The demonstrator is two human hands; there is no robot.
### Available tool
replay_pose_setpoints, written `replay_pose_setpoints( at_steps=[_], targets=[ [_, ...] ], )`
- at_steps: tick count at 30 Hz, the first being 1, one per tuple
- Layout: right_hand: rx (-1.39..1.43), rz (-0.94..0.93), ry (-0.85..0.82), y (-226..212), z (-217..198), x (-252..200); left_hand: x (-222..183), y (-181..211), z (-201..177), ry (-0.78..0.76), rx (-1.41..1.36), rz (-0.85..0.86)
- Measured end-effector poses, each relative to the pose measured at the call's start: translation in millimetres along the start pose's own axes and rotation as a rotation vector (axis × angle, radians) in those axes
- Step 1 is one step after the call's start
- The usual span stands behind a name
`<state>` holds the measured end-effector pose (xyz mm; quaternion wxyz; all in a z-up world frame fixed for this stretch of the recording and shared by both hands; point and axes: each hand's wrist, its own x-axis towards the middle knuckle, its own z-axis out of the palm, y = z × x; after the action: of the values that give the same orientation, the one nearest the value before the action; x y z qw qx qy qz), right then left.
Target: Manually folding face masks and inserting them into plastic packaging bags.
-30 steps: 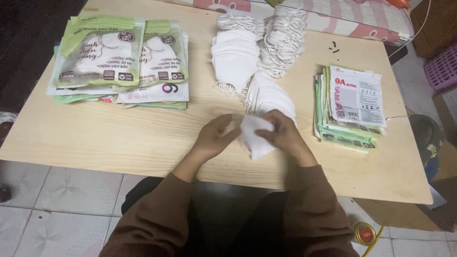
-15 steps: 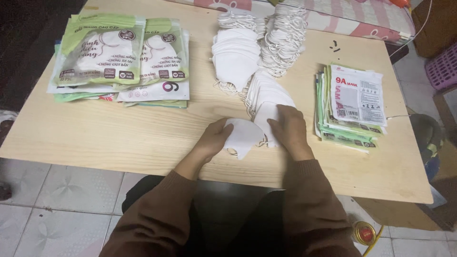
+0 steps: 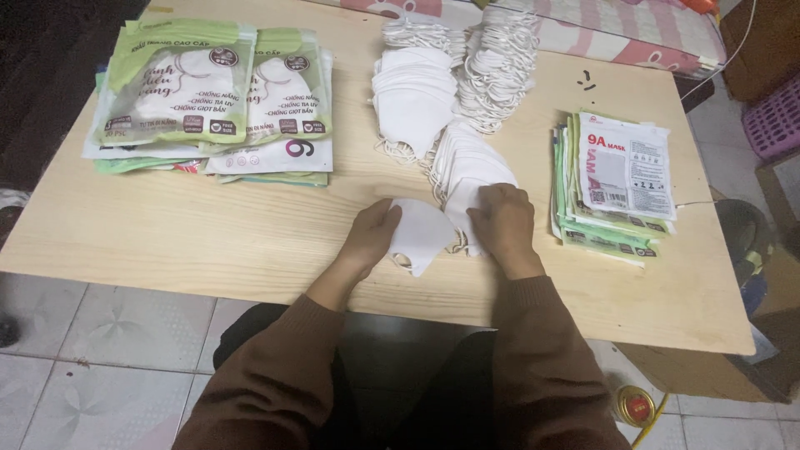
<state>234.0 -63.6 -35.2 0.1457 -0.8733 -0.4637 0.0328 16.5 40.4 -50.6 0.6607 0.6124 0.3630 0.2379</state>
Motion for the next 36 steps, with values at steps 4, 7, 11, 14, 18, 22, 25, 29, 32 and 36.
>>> replay_pose_setpoints(
  at_steps=[4,7,11,14,18,22,25,29,32,36],
  targets=[
    [-0.009,0.024,-0.004,5.3,-0.3,2.4,3.6,-5.8,-0.2,0.004,0.016,0.002],
    [0.02,0.007,-0.013,1.5,-3.2,1.1,-1.1,2.0,0.6,0.007,0.014,0.006],
    [0.014,-0.019,0.018,0.9,-2.1,0.6,8.4,-10.6,-1.1,0.002,0.013,0.005],
    [0.185,0.024,0.037,-2.8,-17.7,-9.5,-3.0,12.0,-2.6,0.03,0.024,0.001],
    [0.818,-0.058,0.207,10.4,-18.4,-5.3,-1.6,12.0,-7.1,0.106,0.074,0.003],
    [1.263,-0.088,0.022,2.3,-34.7,-13.7,4.3,2.2,-11.8,0.101,0.099,0.012],
    [1.482,-0.091,-0.164,1.1,-26.5,-19.6,-2.5,13.7,-11.2,0.085,0.118,0.043],
    [1.629,-0.161,-0.328,18.2,13.7,-17.3,-17.9,41.8,-7.3,0.042,0.154,0.038],
    [1.506,-0.102,-0.354,-19.0,-11.7,-23.8,-23.2,48.0,-5.0,-0.025,0.102,0.012],
    [1.241,-0.035,-0.332,-6.3,22.9,-5.8,-8.0,11.5,0.5,-0.136,-0.136,0.018]
  ],
)
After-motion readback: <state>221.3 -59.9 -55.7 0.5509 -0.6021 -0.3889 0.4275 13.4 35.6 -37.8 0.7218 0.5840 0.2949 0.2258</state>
